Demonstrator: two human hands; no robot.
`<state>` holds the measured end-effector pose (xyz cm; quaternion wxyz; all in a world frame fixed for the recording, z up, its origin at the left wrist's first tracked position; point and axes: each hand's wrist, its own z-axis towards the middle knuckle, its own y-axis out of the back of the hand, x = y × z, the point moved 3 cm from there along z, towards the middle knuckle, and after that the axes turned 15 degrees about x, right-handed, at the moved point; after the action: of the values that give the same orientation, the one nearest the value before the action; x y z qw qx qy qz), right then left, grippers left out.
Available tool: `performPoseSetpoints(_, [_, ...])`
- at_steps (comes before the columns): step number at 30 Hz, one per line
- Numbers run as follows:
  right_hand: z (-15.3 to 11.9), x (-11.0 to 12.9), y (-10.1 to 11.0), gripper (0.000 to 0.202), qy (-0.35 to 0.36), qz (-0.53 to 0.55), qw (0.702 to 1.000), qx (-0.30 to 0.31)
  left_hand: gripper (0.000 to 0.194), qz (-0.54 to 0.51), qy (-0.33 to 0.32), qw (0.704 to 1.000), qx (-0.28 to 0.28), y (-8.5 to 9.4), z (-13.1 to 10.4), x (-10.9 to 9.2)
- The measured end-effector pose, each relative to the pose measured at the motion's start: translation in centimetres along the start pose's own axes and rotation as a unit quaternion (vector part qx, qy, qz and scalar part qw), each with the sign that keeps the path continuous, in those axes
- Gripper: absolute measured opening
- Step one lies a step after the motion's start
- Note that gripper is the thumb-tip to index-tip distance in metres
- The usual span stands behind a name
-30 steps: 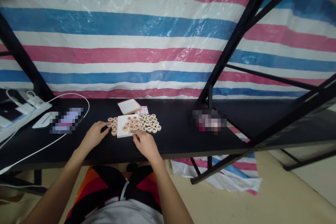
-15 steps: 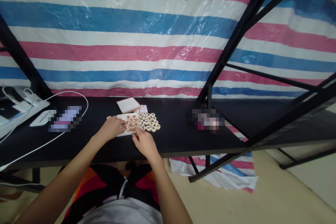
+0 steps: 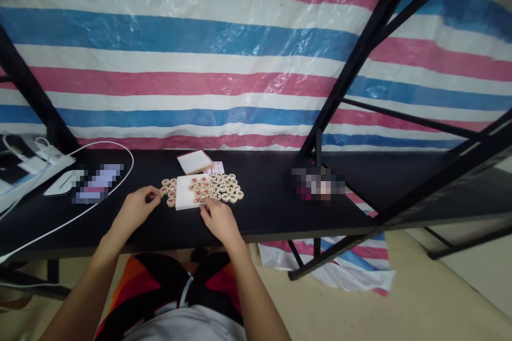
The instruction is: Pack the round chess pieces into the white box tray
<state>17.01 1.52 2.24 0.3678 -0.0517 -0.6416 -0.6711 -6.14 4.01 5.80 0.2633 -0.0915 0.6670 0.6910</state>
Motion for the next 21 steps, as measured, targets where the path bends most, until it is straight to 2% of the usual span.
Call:
performPoseSetpoints(3, [0.0, 0.0, 0.0, 0.022, 0.002, 0.003, 1.000, -0.001, 0.019, -0.002, -0.008, 1.000, 0.005, -1.4, -0.1, 1.0])
performPoseSetpoints(8, [0.0, 0.1, 0.0, 0.022, -0.003, 0.003, 1.000, 0.003, 0.028, -0.015, -0.048, 0.998, -0.036, -2.5, -0.2, 1.8])
performPoseSetpoints(21, [0.0, 0.2, 0.1, 0.022, -0.014, -0.006, 1.000, 0.007, 0.025, -0.015, -0.085, 0.996, -0.017, -2.2, -1.2, 0.8])
